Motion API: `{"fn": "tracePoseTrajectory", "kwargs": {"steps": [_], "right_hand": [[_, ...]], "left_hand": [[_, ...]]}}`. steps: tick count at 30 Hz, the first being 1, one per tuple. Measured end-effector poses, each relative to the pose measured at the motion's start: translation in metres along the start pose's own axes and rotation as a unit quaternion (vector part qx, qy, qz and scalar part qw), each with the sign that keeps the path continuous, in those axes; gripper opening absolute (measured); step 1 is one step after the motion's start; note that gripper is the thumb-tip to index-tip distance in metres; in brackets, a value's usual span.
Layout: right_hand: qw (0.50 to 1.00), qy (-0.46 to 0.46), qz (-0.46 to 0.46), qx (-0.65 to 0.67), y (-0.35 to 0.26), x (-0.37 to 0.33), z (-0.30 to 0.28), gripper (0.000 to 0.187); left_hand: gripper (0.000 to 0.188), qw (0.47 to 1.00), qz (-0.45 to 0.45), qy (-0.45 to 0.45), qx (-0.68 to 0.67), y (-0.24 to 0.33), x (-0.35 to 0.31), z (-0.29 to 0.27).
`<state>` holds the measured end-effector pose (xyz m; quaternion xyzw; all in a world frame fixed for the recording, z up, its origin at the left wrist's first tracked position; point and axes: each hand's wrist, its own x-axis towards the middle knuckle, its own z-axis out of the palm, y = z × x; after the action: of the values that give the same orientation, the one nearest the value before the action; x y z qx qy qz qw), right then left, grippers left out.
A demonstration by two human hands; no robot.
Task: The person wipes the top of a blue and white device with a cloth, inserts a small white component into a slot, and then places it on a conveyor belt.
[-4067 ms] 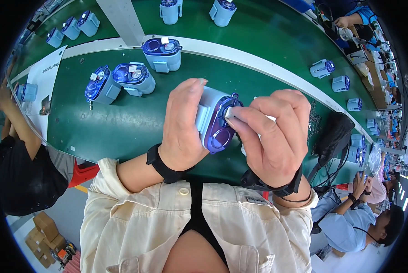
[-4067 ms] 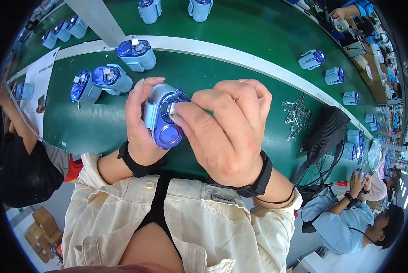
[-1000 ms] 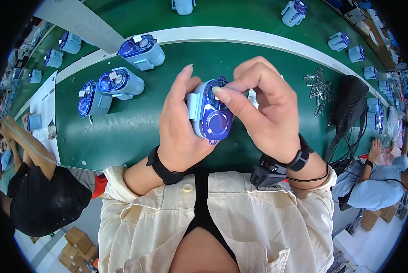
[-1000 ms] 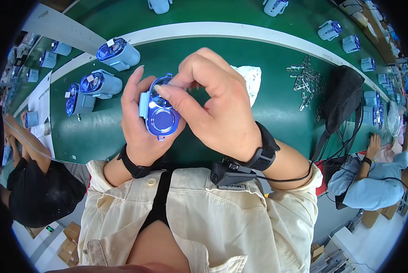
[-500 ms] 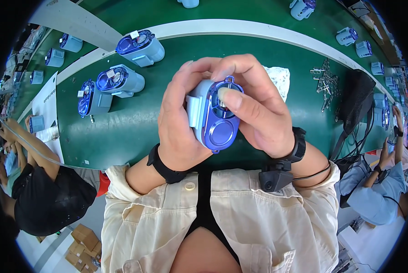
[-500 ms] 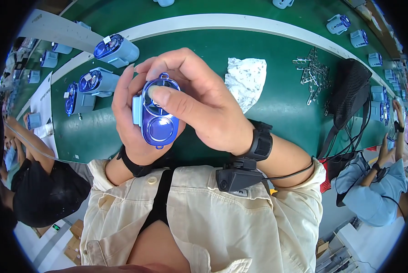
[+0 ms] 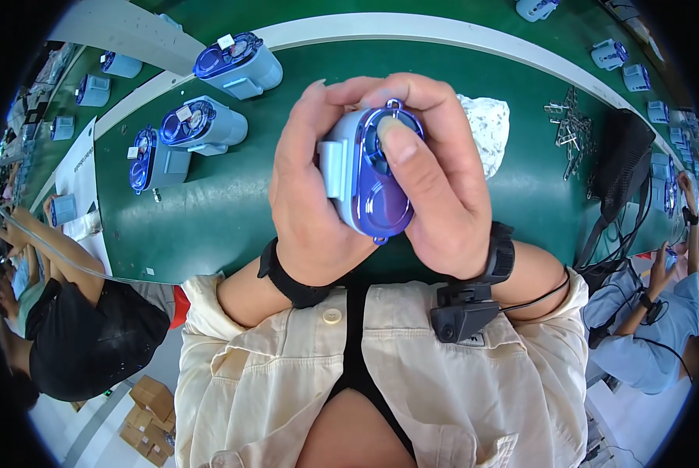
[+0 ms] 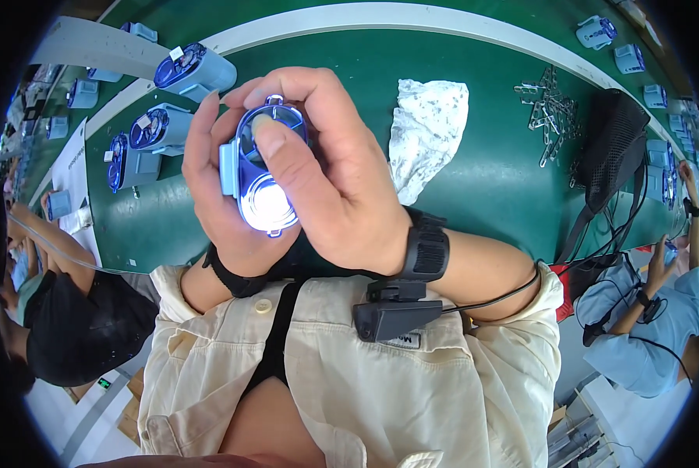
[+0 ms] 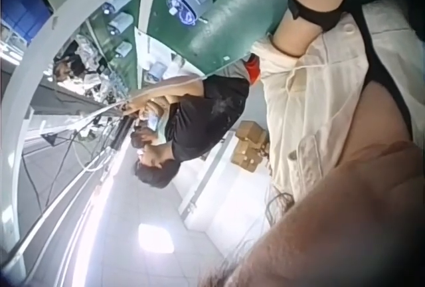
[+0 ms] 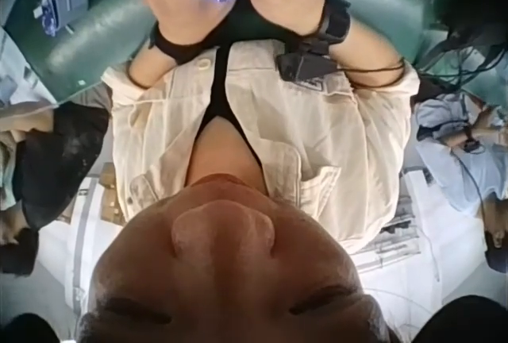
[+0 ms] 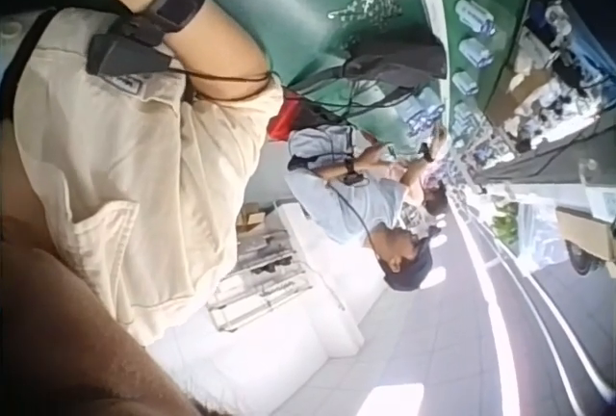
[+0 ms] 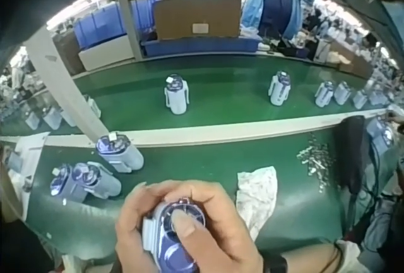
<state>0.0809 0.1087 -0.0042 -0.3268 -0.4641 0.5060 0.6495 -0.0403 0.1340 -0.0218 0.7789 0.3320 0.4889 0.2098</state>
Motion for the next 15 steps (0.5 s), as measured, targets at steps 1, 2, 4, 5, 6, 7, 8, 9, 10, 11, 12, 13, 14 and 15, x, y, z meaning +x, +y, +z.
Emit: {"fn": "tracePoseTrajectory", "kwargs": {"steps": [1, 2, 4, 5, 6, 7, 8, 9, 10, 11, 12, 13, 14, 15], "right_hand": [[0.999, 0.016, -0.012, -0.026, 0.001, -0.001, 0.001, 0.026], [0.999, 0.016, -0.011, -0.025, 0.0, 0.0, 0.002, 0.026], [0.995, 0.01, 0.07, 0.064, -0.005, 0.005, 0.001, 0.027], [0.988, 0.007, 0.11, 0.108, -0.007, 0.007, 0.001, 0.028], [0.988, 0.005, 0.108, 0.108, -0.007, 0.008, -0.002, 0.028], [0.982, -0.01, 0.12, 0.148, -0.007, 0.008, -0.006, 0.028], [0.973, -0.024, 0.133, 0.188, -0.006, 0.008, -0.01, 0.029], [0.962, -0.039, 0.145, 0.228, -0.006, 0.009, -0.012, 0.029], [0.962, -0.041, 0.143, 0.228, -0.006, 0.011, -0.012, 0.029], [0.97, -0.05, 0.146, 0.188, -0.008, 0.011, -0.012, 0.03], [0.976, -0.06, 0.148, 0.148, -0.009, 0.011, -0.012, 0.03], [0.98, -0.068, 0.15, 0.108, -0.01, 0.011, -0.012, 0.03], [0.98, -0.067, 0.15, 0.109, -0.01, 0.011, -0.011, 0.03], [0.985, -0.062, 0.129, 0.094, -0.009, 0.01, -0.011, 0.03]], "left_hand": [[0.083, 1.0, -0.001, -0.001, 0.001, 0.0, 0.0, -0.001], [0.083, 1.0, -0.007, -0.008, 0.012, -0.001, 0.002, -0.002], [0.083, 0.999, -0.018, -0.021, 0.033, 0.0, 0.004, -0.003], [0.083, 0.999, -0.017, -0.021, 0.034, 0.001, 0.004, -0.004], [0.084, 1.0, -0.012, -0.016, 0.01, 0.0, 0.003, -0.003], [0.084, 1.0, -0.007, -0.011, -0.013, -0.001, 0.003, -0.002], [0.084, 0.999, -0.002, -0.007, -0.037, -0.002, 0.002, -0.001], [0.084, 0.999, 0.001, -0.005, -0.036, -0.002, 0.002, -0.002], [0.083, 0.999, -0.001, -0.005, -0.041, -0.003, 0.002, -0.003], [0.083, 0.999, -0.003, -0.007, -0.048, -0.002, 0.001, -0.003], [0.083, 0.998, -0.006, -0.01, -0.054, -0.002, 0.001, -0.003], [0.083, 0.998, -0.005, -0.011, -0.055, -0.001, 0.001, -0.003], [0.083, 0.999, -0.002, -0.008, -0.043, -0.001, 0.001, -0.002], [0.083, 1.0, 0.0, -0.005, -0.03, 0.0, 0.001, -0.001]]}}
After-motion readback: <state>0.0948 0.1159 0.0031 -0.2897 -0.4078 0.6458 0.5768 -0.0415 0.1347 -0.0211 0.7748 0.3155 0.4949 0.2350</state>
